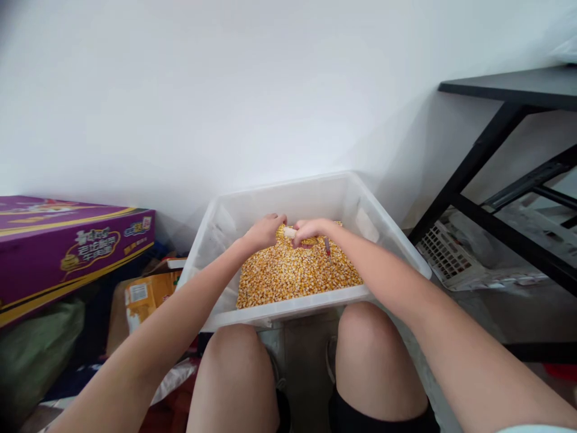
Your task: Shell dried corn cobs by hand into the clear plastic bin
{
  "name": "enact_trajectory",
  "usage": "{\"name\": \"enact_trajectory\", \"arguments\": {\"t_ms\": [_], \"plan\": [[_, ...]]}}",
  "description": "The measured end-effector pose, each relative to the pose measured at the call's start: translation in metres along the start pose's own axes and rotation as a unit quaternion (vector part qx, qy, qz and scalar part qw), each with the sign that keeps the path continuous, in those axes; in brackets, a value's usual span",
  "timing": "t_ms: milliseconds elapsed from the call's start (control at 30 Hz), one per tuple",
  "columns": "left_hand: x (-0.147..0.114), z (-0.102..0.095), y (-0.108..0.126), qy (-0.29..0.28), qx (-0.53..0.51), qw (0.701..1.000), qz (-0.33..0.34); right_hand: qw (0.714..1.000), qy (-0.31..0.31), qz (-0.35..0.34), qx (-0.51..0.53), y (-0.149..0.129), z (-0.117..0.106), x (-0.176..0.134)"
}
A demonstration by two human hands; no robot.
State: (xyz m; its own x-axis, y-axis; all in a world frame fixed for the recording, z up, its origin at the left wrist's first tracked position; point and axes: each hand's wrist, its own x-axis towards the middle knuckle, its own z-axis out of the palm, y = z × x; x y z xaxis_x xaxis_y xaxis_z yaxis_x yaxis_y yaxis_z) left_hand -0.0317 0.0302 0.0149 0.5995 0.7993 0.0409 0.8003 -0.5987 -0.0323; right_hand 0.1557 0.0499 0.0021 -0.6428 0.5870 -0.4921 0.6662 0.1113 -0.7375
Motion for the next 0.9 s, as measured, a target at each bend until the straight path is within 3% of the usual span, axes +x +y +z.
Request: {"name": "enact_trajectory", "arguments": {"t_ms": [100, 200, 267, 367, 500, 567, 667, 800, 900], "plan": [[-0.003, 0.008, -0.017, -0.062, -0.018, 0.996, -0.063, 0.999, 0.024, 0.026, -0.001, 0.009, -0.006, -0.001], [-0.007, 0.014, -0.037, -0.177, -0.006, 0.971, -0.159, 0.997, 0.061, 0.043, 0.034, 0.02, -0.017, -0.009], [-0.009, 0.012, -0.043, -0.204, -0.004, 0.957, -0.204, 0.992, 0.082, 0.057, 0.077, 0.024, -0.023, -0.014], [-0.008, 0.005, -0.035, -0.124, -0.008, 0.975, -0.183, 0.986, 0.086, 0.064, 0.128, 0.024, -0.026, -0.018], [-0.005, -0.008, -0.001, 0.018, -0.003, 0.998, -0.063, 0.987, 0.038, 0.017, 0.154, 0.013, -0.022, -0.018], [-0.004, -0.013, 0.013, 0.029, 0.008, 0.999, -0.036, 0.986, 0.005, -0.011, 0.165, 0.007, -0.018, -0.018], [-0.002, -0.016, 0.022, 0.016, 0.036, 0.998, -0.05, 0.985, -0.016, -0.028, 0.168, 0.002, -0.015, -0.017], [-0.003, -0.016, 0.014, 0.018, 0.066, 0.994, -0.086, 0.988, 0.082, -0.008, 0.13, 0.007, -0.023, -0.02], [-0.004, -0.014, 0.005, 0.004, 0.077, 0.99, -0.116, 0.981, 0.175, 0.075, 0.037, 0.016, -0.033, -0.023]]}}
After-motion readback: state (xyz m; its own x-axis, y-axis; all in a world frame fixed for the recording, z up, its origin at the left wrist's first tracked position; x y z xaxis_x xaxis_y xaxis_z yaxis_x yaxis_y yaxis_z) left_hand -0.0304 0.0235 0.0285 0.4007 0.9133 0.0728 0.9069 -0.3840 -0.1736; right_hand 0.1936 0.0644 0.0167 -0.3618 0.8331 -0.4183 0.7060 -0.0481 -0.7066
